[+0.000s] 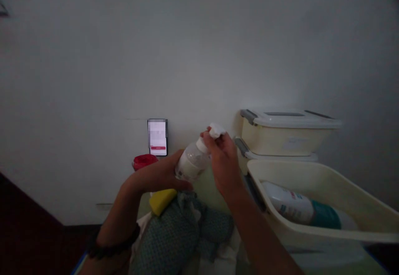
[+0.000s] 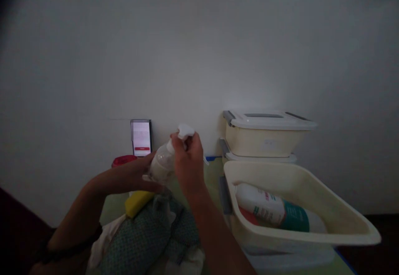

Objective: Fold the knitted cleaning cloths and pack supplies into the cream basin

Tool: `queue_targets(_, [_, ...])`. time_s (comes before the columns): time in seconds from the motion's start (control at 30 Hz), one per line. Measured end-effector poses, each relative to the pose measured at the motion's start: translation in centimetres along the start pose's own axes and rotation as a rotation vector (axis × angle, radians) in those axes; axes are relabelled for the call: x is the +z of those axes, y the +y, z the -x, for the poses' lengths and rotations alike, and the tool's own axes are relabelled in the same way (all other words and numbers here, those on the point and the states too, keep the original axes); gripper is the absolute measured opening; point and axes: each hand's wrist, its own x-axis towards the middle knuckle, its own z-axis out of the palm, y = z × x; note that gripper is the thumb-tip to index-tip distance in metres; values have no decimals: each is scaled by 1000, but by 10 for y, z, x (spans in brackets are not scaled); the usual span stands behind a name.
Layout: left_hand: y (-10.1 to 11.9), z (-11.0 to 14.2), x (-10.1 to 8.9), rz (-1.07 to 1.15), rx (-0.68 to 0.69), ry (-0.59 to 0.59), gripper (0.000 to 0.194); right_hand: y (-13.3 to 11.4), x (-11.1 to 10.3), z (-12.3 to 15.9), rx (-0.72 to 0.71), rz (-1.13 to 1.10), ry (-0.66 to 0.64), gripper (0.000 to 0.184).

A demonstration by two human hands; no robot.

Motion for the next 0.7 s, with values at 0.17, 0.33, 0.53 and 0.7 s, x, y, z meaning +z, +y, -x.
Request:
queue_targets(0.17, [25, 12, -7, 114, 36, 42, 74, -25, -4, 1, 46, -214, 10, 20])
queue_targets(0.33, [23, 13, -3, 433, 116, 147, 69, -41, -16, 0, -157, -69, 9, 18])
queue_targets(0.53, [14, 12, 0, 749, 127, 111, 68, -62, -25, 4, -153, 188, -57, 13])
queue_targets(0.7, [16, 20, -8, 589, 204, -42, 62, -69, -24, 9, -185, 267, -120, 12])
